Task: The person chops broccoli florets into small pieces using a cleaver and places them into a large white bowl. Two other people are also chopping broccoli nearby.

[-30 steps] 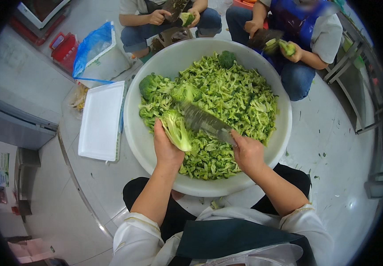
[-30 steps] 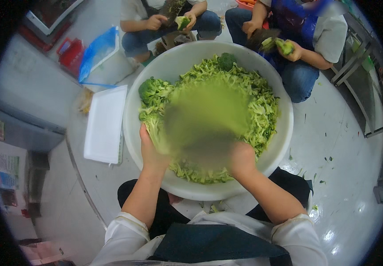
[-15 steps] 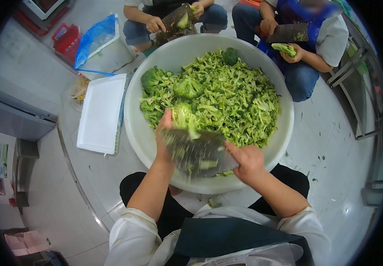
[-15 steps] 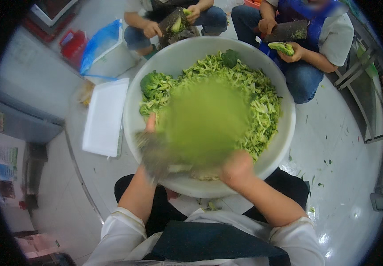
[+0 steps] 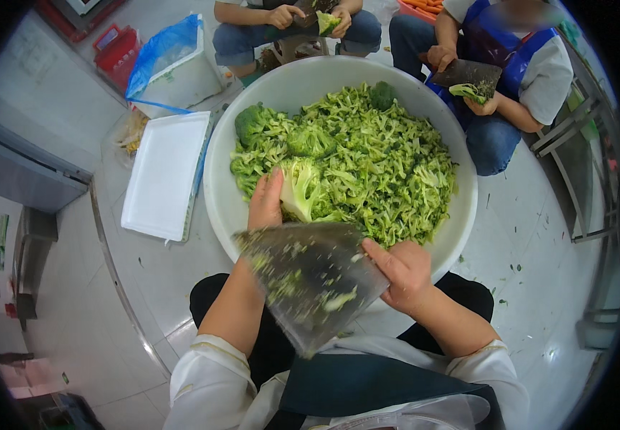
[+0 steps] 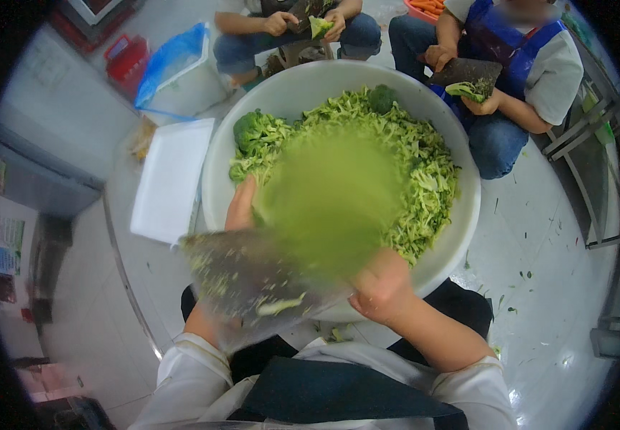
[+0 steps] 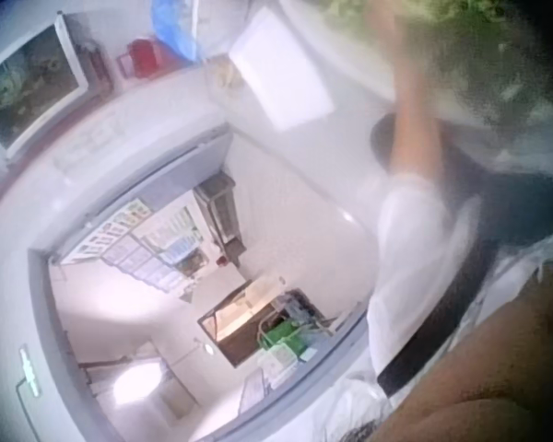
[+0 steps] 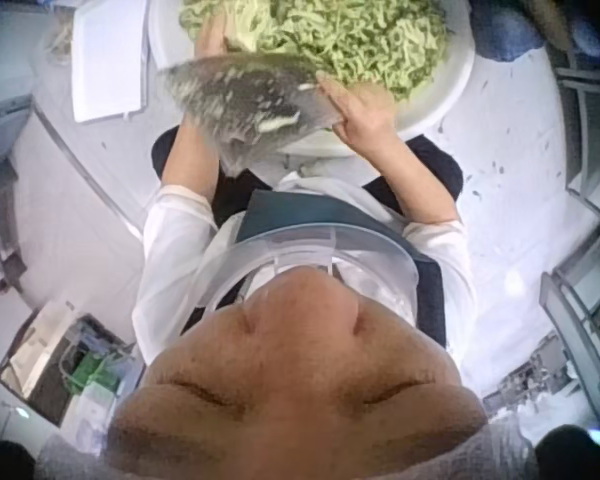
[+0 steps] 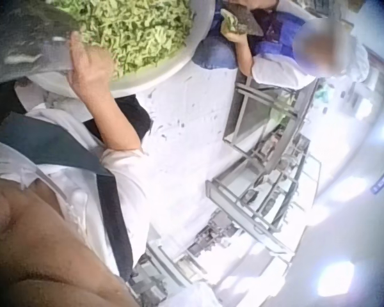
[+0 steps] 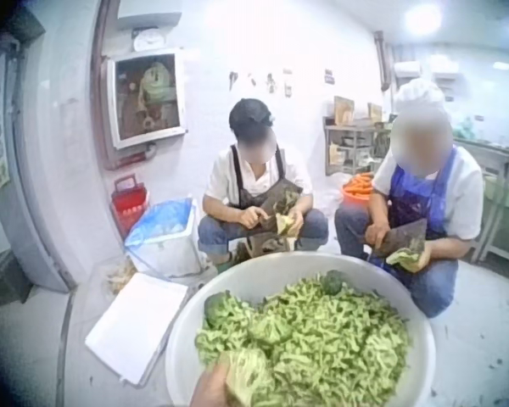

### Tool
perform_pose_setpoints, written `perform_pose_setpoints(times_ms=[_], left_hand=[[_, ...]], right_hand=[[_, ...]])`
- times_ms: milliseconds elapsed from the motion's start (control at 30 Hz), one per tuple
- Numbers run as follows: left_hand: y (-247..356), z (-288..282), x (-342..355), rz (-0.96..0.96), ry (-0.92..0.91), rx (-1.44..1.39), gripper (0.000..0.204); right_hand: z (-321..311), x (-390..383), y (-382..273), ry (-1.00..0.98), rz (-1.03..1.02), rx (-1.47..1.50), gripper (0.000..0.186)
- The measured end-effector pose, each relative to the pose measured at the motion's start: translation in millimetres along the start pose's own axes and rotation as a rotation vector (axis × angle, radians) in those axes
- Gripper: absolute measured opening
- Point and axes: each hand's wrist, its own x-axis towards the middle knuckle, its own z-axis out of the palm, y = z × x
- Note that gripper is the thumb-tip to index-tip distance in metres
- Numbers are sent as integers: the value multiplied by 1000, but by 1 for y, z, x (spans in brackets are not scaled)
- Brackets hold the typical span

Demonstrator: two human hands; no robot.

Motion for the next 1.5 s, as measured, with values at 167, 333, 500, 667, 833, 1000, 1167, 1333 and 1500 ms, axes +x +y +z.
perform_pose_setpoints(times_ms=[167, 333, 500, 667, 833, 1000, 1167, 1333, 1500], left_hand=[[4, 2, 3, -100, 64, 83, 45], [-27, -8, 9, 66, 50, 324, 47], [-23, -14, 5, -83, -98, -24, 36], [-9, 4, -4, -193, 34, -252, 24], [7, 0, -4, -125, 70, -82, 30], [8, -1, 2, -60, 81, -92, 37], [4, 3, -2, -88, 126, 90, 46], [5, 2, -8, -73, 42, -79, 45], [13, 5, -9, 18, 10, -20, 42]], right_hand=[[3, 12, -9, 36, -96, -54, 50], [9, 6, -1, 42, -61, -127, 49], [14, -20, 15, -39, 48, -209, 48], [21, -44, 31, -142, 309, -230, 44], [25, -68, 59, -288, 622, -183, 30], [22, -53, 30, -167, 493, -101, 32], [18, -3, -4, -70, 93, -86, 64], [30, -34, 29, -118, 166, -189, 61], [42, -66, 55, -164, 537, -166, 42]])
